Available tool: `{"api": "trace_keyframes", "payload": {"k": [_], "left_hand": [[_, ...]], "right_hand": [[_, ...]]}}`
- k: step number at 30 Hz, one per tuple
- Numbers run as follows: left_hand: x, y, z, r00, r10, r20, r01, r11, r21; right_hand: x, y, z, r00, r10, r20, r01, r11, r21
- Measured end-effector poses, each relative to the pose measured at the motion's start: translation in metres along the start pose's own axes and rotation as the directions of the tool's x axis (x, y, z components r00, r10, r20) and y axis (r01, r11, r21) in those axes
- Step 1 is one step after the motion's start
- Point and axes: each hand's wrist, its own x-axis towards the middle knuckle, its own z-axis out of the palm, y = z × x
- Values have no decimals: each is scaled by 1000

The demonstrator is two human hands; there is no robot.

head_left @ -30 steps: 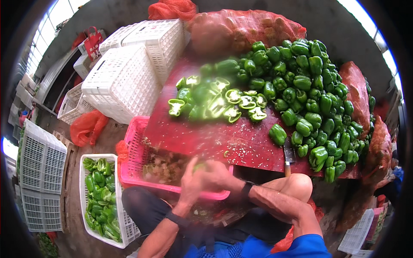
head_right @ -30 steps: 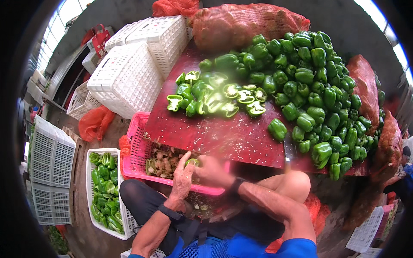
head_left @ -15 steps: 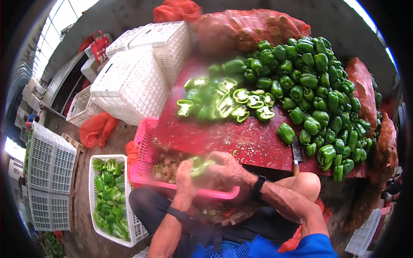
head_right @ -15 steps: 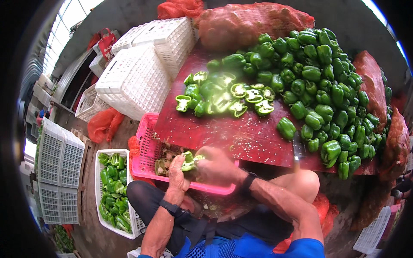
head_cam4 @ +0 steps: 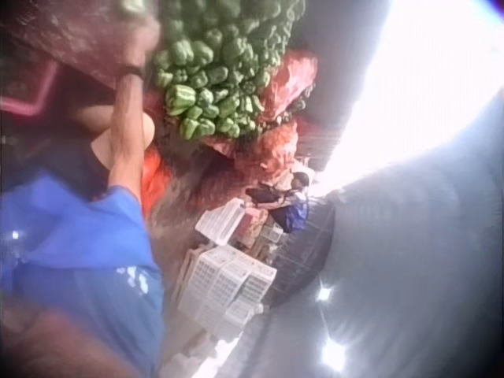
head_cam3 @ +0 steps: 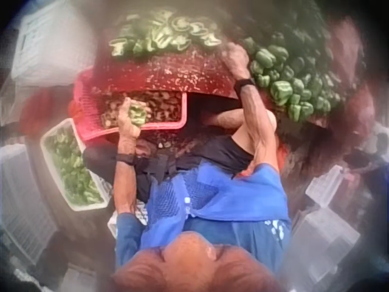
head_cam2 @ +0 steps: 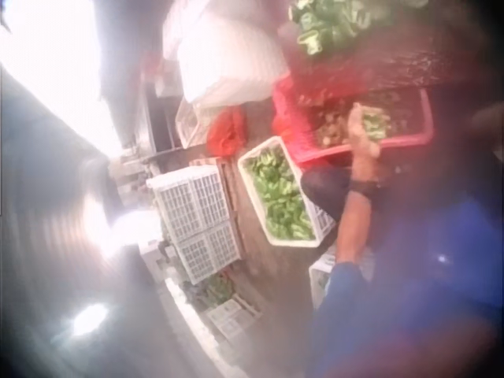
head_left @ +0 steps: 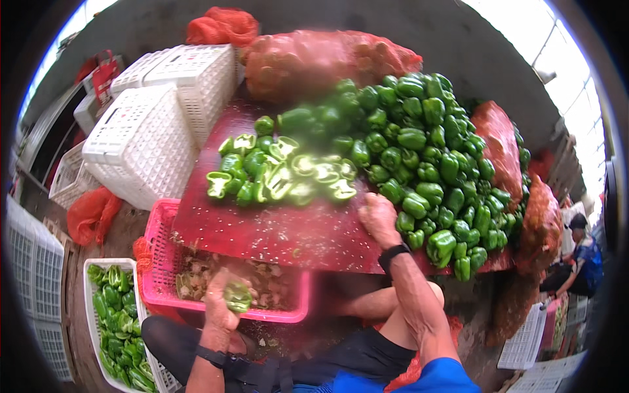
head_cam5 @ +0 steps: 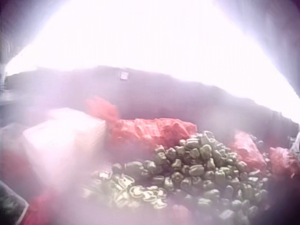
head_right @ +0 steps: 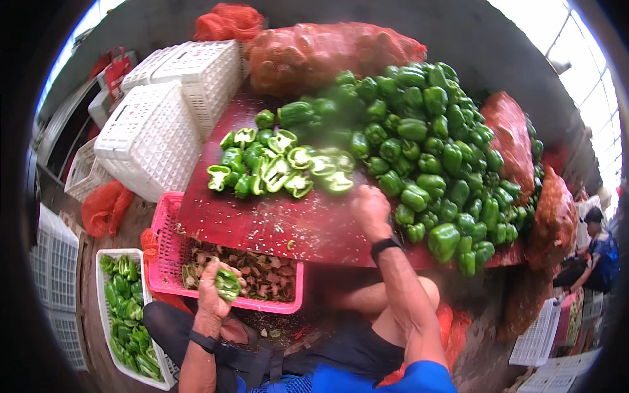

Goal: The person processes bell peppers by pulling stems and seeds out by hand and then slicing the peppers using a knife on a cutting board.

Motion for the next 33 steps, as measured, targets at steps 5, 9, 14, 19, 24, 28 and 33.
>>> {"api": "trace_keyframes", "payload": {"k": [5,9,14,19,24,28,33], "left_hand": [[-1,-17,19,997,51,61,-57,995,88],[-7,-18,9,999,14,48,-25,973,230],[-10,-18,10,999,41,-32,-30,958,285],[-4,-21,13,995,-62,74,35,946,322],[-1,-31,-12,994,9,107,-69,819,569],[16,-55,-11,975,130,179,-214,760,614],[24,-62,-23,991,36,127,-96,858,504]], "right_hand": [[10,0,29,998,-14,59,8,994,107],[26,-32,52,1000,-17,24,16,999,38],[24,-30,60,996,1,88,9,994,-106],[2,-46,52,978,-147,146,150,989,-10],[-45,-97,52,918,-395,27,367,873,321],[-41,-109,21,932,-345,107,245,821,515],[-64,-67,76,892,-451,19,442,881,166]]}}
